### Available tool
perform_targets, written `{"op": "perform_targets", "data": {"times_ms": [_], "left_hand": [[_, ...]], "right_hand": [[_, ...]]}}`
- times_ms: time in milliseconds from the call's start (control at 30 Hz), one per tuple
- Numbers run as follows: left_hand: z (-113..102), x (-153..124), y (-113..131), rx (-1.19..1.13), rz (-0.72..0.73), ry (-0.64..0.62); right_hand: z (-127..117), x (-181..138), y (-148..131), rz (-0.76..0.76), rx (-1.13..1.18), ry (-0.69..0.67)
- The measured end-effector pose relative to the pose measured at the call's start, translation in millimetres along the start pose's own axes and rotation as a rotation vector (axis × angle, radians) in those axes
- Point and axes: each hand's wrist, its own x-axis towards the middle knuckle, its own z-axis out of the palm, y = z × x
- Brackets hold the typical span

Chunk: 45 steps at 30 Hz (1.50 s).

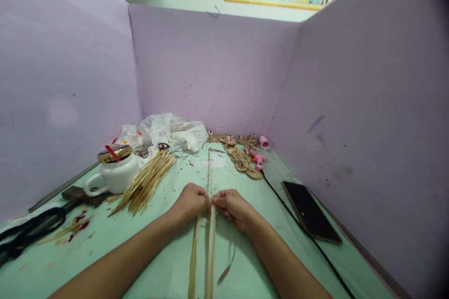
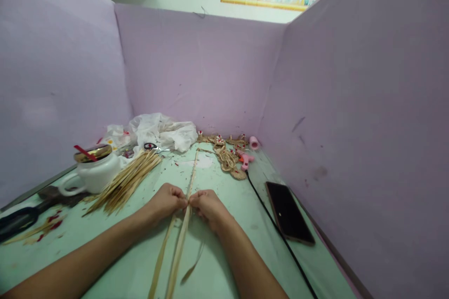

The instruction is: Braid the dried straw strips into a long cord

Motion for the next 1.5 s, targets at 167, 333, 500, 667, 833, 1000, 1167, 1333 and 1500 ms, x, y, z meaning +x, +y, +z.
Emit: {"op": "perform_targets", "data": {"times_ms": [167, 333, 500, 667, 833, 1000, 1167, 1333, 1500], "left_hand": [[4, 4, -9, 0.065, 0.101, 0.066], [0, 0, -2, -0.137, -0.013, -0.074], [0, -4, 4, -0.195, -0.112, -0.099], [7, -1, -1, -0.127, -0.104, 0.051], [10, 3, -7, -0.068, -0.053, 0.084], [6, -6, 6, -0.189, -0.146, 0.088], [-2, -14, 11, -0.315, -0.142, 0.016], [-6, -9, 0, -0.259, -0.096, -0.058], [-10, -3, -5, -0.299, -0.121, -0.11]], "right_hand": [[-3, 2, 0, 0.035, 0.039, -0.045], [-6, -2, -6, -0.018, -0.069, -0.011], [-4, 5, 0, -0.231, -0.219, 0.068], [-8, 9, 8, -0.341, -0.466, 0.15], [-10, 0, 0, -0.267, -0.573, 0.265], [0, -6, -2, -0.266, -0.519, 0.184], [10, -11, 2, -0.408, -0.559, 0.121], [4, -15, -2, -0.354, -0.47, -0.071], [-12, -14, -16, -0.222, -0.051, -0.021]]}}
